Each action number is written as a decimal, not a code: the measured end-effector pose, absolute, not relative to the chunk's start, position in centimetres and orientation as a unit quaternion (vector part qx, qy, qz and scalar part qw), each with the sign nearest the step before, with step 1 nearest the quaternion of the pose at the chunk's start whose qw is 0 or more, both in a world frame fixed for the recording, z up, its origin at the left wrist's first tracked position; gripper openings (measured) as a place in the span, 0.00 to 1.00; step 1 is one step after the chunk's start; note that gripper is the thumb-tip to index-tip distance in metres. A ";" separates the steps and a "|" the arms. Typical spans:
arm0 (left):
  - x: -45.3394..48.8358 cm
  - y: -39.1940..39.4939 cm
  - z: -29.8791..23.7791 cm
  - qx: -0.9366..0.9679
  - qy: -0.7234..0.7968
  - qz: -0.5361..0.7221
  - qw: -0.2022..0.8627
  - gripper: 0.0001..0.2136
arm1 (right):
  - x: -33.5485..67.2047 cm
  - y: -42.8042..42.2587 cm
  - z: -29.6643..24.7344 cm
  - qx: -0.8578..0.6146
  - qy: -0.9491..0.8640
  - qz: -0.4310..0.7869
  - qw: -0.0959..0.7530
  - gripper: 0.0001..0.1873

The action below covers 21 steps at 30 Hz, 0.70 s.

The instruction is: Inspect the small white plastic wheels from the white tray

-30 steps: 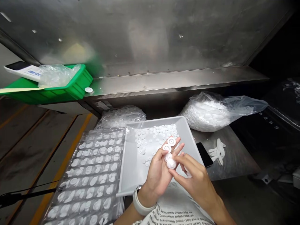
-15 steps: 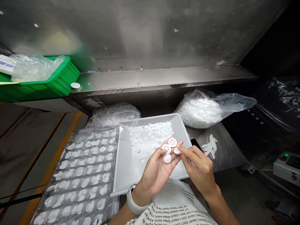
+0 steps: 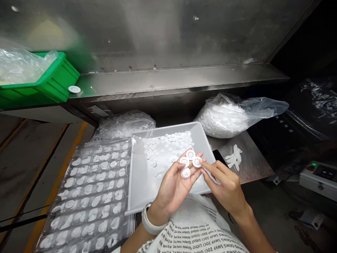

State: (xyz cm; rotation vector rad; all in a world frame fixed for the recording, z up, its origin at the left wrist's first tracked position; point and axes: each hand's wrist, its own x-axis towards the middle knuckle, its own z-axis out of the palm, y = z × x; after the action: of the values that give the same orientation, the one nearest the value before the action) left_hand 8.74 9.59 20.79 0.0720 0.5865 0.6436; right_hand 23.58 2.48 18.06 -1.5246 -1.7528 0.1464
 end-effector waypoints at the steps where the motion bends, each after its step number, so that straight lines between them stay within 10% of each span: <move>1: 8.7 9.6 20.8 0.036 0.284 0.311 0.906 0.32 | 23.4 2.3 18.2 -0.601 -0.687 0.060 0.404 0.15; 21: 8.6 9.4 20.9 0.062 0.286 0.312 0.904 0.25 | 19.3 2.8 18.9 -0.616 -0.640 0.136 0.439 0.08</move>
State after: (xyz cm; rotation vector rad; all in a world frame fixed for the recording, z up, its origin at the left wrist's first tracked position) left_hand 8.62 9.36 20.94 0.1280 0.5910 0.6454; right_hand 19.27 2.76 18.93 -1.5314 -1.5896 0.3378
